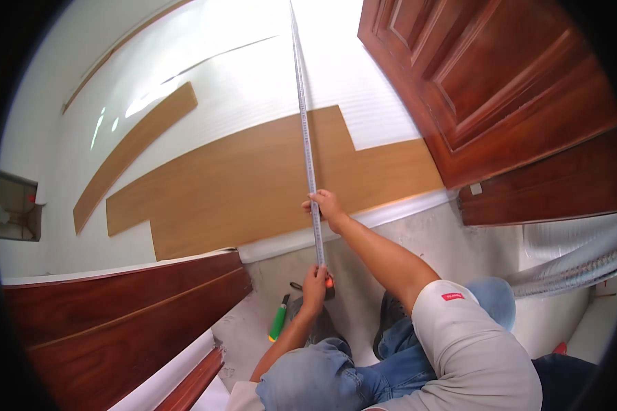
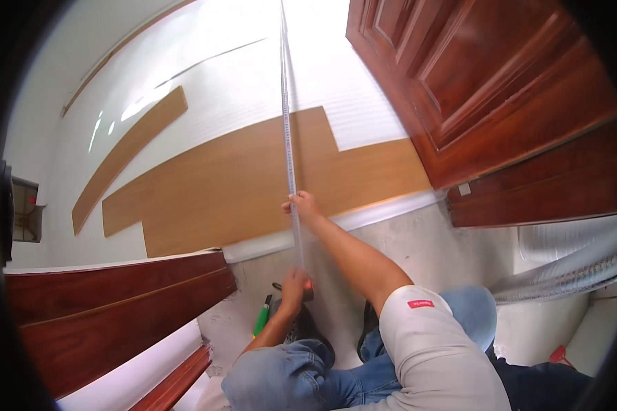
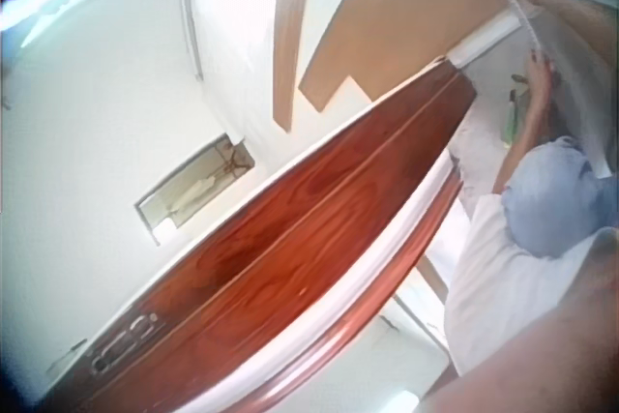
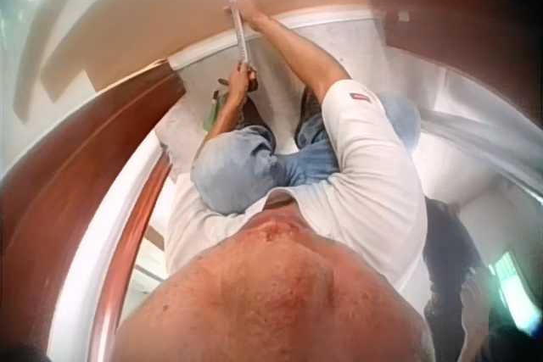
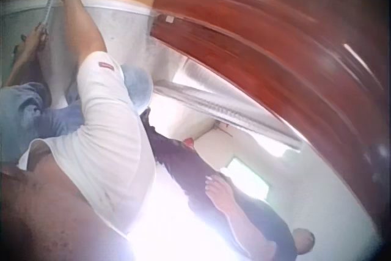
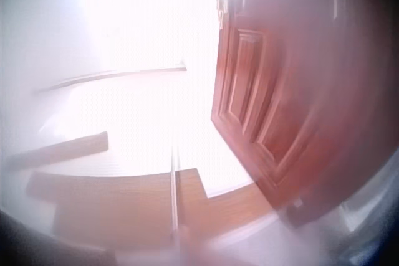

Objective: The person cuts open a package of floorboards with a utility knife, carries the floorboards into a room, trims and lays down foam underlayment, arranges the floorboards on the floor, and measures the floor using a tape measure.

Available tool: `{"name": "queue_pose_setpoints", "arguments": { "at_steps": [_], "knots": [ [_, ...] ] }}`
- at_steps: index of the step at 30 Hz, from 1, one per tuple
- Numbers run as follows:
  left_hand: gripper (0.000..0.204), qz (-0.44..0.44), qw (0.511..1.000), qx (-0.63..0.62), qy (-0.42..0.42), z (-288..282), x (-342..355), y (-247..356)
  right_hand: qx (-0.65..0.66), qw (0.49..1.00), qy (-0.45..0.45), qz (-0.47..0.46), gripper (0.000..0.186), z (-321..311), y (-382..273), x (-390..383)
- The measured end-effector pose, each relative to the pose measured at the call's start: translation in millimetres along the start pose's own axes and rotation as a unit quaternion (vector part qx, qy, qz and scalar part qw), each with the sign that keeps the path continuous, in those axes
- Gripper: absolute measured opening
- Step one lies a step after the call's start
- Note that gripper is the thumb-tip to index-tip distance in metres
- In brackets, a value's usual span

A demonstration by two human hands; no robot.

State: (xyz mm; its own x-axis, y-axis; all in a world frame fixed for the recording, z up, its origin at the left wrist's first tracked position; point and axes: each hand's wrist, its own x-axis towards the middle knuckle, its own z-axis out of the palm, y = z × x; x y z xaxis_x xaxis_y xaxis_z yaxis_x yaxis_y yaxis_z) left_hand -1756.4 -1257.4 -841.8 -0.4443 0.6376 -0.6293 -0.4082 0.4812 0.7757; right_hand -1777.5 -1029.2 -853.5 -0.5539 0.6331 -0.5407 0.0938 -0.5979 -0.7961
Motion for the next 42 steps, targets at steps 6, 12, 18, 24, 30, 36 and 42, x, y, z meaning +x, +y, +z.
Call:
{"name": "queue_pose_setpoints", "arguments": {
  "at_steps": [6, 12, 18, 24, 30, 36, 42],
  "knots": [
    [0.024, -0.035, 0.998, -0.049, -0.021, 12, 10, 19, -0.02, 0.999, -0.028, 0.04, 0.022, -11, -12, -18],
    [0.025, -0.051, 0.994, -0.083, -0.057, 22, 11, 20, -0.003, 0.997, -0.059, 0.052, 0.022, -32, -40, -19],
    [0.027, -0.059, 0.975, -0.198, -0.079, 27, -5, 29, -0.209, 0.926, -0.248, 0.194, 0.037, -72, -57, -72],
    [0.027, -0.029, 0.982, -0.16, -0.098, 38, 9, 73, -0.382, 0.864, -0.28, 0.173, 0.053, -100, -97, -144],
    [0.022, -0.066, 0.984, -0.13, -0.098, 32, 14, 57, -0.332, 0.911, -0.176, 0.168, 0.046, -102, -57, -161],
    [0.02, -0.11, 0.967, -0.182, -0.141, 25, 6, 39, -0.206, 0.969, -0.064, 0.118, 0.046, -83, 30, -160],
    [0.026, -0.08, 0.935, -0.197, -0.283, 34, -3, 16, -0.077, 0.989, -0.054, 0.117, 0.039, -71, 48, -168]
  ]
}}
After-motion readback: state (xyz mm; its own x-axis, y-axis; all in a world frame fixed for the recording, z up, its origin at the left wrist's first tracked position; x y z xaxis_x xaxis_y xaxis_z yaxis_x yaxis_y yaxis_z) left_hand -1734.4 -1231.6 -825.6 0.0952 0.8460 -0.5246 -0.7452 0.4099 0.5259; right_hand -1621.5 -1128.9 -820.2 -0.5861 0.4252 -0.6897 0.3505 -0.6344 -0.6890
